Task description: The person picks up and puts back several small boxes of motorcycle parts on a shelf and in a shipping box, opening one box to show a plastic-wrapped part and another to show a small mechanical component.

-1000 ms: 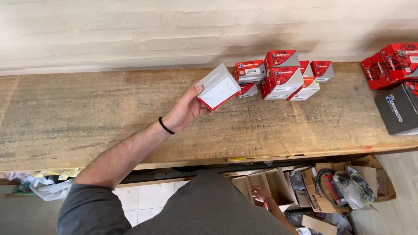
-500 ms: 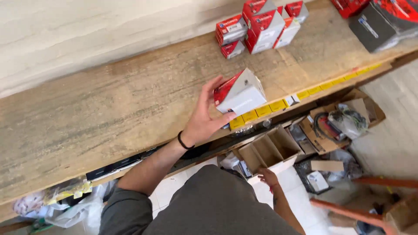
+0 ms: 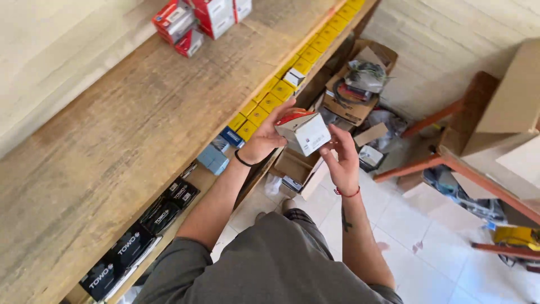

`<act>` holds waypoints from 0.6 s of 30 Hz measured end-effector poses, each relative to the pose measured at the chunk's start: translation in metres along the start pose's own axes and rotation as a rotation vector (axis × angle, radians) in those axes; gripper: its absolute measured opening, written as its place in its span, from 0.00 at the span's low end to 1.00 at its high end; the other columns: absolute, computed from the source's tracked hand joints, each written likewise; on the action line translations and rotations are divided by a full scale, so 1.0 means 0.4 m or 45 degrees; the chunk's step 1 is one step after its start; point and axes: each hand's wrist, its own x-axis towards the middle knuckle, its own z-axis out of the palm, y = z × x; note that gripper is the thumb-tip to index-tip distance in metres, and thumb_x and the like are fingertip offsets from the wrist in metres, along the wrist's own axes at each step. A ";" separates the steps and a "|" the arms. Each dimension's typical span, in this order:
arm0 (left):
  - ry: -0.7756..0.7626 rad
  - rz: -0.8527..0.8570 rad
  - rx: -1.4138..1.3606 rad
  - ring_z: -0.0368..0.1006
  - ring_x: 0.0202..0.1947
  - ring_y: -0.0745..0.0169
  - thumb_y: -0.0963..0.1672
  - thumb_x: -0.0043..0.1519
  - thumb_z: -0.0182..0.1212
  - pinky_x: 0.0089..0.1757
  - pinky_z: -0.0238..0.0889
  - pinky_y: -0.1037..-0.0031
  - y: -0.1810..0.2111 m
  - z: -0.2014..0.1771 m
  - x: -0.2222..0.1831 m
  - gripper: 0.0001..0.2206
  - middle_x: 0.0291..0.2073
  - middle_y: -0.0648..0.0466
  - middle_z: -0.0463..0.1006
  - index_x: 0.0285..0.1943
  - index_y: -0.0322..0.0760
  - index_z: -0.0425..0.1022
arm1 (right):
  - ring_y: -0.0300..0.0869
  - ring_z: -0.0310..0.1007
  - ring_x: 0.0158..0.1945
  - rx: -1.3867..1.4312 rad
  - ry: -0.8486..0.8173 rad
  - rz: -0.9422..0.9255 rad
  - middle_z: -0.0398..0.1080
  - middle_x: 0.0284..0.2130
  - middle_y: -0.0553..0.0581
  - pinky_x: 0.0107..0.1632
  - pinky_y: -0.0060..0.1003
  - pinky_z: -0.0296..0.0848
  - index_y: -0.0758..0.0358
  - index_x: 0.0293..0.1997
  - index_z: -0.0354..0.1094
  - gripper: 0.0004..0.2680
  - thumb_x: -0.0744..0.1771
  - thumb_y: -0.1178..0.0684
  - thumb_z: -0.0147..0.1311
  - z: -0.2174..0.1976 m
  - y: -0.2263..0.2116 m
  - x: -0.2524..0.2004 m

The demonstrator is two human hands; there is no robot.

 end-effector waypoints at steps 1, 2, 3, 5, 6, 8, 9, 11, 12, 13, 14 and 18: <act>-0.031 -0.020 -0.016 0.59 0.82 0.46 0.38 0.65 0.73 0.75 0.52 0.57 -0.030 0.020 0.016 0.46 0.82 0.36 0.61 0.92 0.38 0.47 | 0.42 0.68 0.56 -0.018 0.036 -0.004 0.69 0.60 0.62 0.55 0.39 0.78 0.69 0.76 0.66 0.23 0.70 0.62 0.66 -0.002 -0.052 0.000; -0.087 -0.041 -0.180 0.62 0.80 0.43 0.42 0.68 0.70 0.74 0.56 0.53 -0.060 0.042 0.032 0.44 0.81 0.34 0.63 0.92 0.44 0.45 | 0.46 0.70 0.55 -0.128 0.028 -0.128 0.69 0.60 0.66 0.56 0.42 0.78 0.71 0.75 0.66 0.25 0.68 0.60 0.69 -0.003 -0.103 0.001; -0.139 -0.063 -0.344 0.65 0.79 0.40 0.46 0.72 0.67 0.73 0.59 0.50 -0.090 0.064 0.048 0.42 0.80 0.32 0.65 0.92 0.50 0.42 | 0.50 0.72 0.55 -0.241 0.017 -0.250 0.69 0.60 0.70 0.56 0.46 0.78 0.74 0.74 0.66 0.26 0.67 0.59 0.72 -0.004 -0.154 0.004; -0.194 -0.152 -0.447 0.65 0.79 0.43 0.48 0.76 0.59 0.73 0.59 0.50 -0.113 0.143 0.066 0.39 0.80 0.36 0.66 0.93 0.51 0.38 | 0.51 0.75 0.52 -0.292 0.119 -0.293 0.69 0.59 0.70 0.54 0.46 0.80 0.75 0.72 0.68 0.24 0.67 0.60 0.72 -0.019 -0.179 -0.018; -0.220 -0.219 -0.534 0.65 0.79 0.46 0.51 0.80 0.51 0.73 0.59 0.51 -0.125 0.183 0.073 0.36 0.80 0.40 0.68 0.94 0.52 0.35 | 0.52 0.79 0.50 -0.323 0.186 -0.337 0.70 0.57 0.70 0.52 0.46 0.83 0.76 0.69 0.70 0.22 0.67 0.62 0.72 -0.026 -0.191 -0.027; -0.193 -0.307 -0.724 0.72 0.70 0.42 0.49 0.77 0.49 0.67 0.65 0.51 -0.181 0.227 0.092 0.31 0.75 0.40 0.72 0.90 0.46 0.46 | 0.51 0.79 0.49 -0.380 0.260 -0.357 0.70 0.56 0.68 0.51 0.45 0.83 0.74 0.68 0.71 0.21 0.67 0.62 0.71 -0.060 -0.229 -0.042; -0.136 -0.378 -0.897 0.79 0.61 0.38 0.48 0.75 0.48 0.61 0.70 0.51 -0.209 0.249 0.099 0.29 0.70 0.39 0.77 0.87 0.41 0.58 | 0.50 0.79 0.48 -0.415 0.305 -0.375 0.70 0.55 0.66 0.50 0.44 0.84 0.73 0.68 0.71 0.20 0.68 0.62 0.71 -0.076 -0.247 -0.050; -0.132 -0.422 -0.847 0.81 0.57 0.36 0.48 0.74 0.49 0.58 0.70 0.51 -0.224 0.316 0.122 0.26 0.66 0.36 0.79 0.81 0.36 0.65 | 0.49 0.79 0.47 -0.455 0.355 -0.365 0.70 0.54 0.66 0.49 0.44 0.84 0.73 0.67 0.72 0.20 0.68 0.61 0.71 -0.130 -0.269 -0.074; -0.113 -0.444 -0.786 0.82 0.52 0.34 0.48 0.73 0.51 0.55 0.71 0.51 -0.233 0.350 0.133 0.24 0.62 0.33 0.81 0.76 0.32 0.72 | 0.49 0.79 0.46 -0.478 0.382 -0.355 0.70 0.53 0.66 0.49 0.43 0.84 0.73 0.67 0.72 0.20 0.68 0.61 0.71 -0.159 -0.281 -0.087; -0.129 -0.462 -0.797 0.82 0.52 0.34 0.48 0.73 0.51 0.55 0.71 0.51 -0.308 0.326 0.123 0.24 0.62 0.33 0.81 0.76 0.32 0.72 | 0.49 0.79 0.46 -0.496 0.402 -0.353 0.70 0.53 0.66 0.49 0.43 0.84 0.73 0.67 0.72 0.20 0.68 0.61 0.71 -0.192 -0.284 -0.107; -0.112 -0.404 -0.679 0.77 0.62 0.37 0.46 0.70 0.56 0.61 0.68 0.49 -0.384 0.304 0.113 0.27 0.69 0.38 0.76 0.80 0.38 0.65 | 0.51 0.79 0.47 -0.515 0.433 -0.332 0.70 0.54 0.67 0.49 0.45 0.85 0.73 0.68 0.71 0.20 0.68 0.62 0.70 -0.226 -0.288 -0.127; -0.015 -0.094 -0.041 0.69 0.74 0.48 0.42 0.66 0.72 0.69 0.63 0.58 -0.456 0.424 0.162 0.25 0.74 0.43 0.71 0.70 0.40 0.64 | 0.52 0.76 0.53 -0.632 0.577 -0.267 0.63 0.61 0.68 0.52 0.46 0.84 0.71 0.75 0.62 0.24 0.69 0.64 0.68 -0.384 -0.294 -0.204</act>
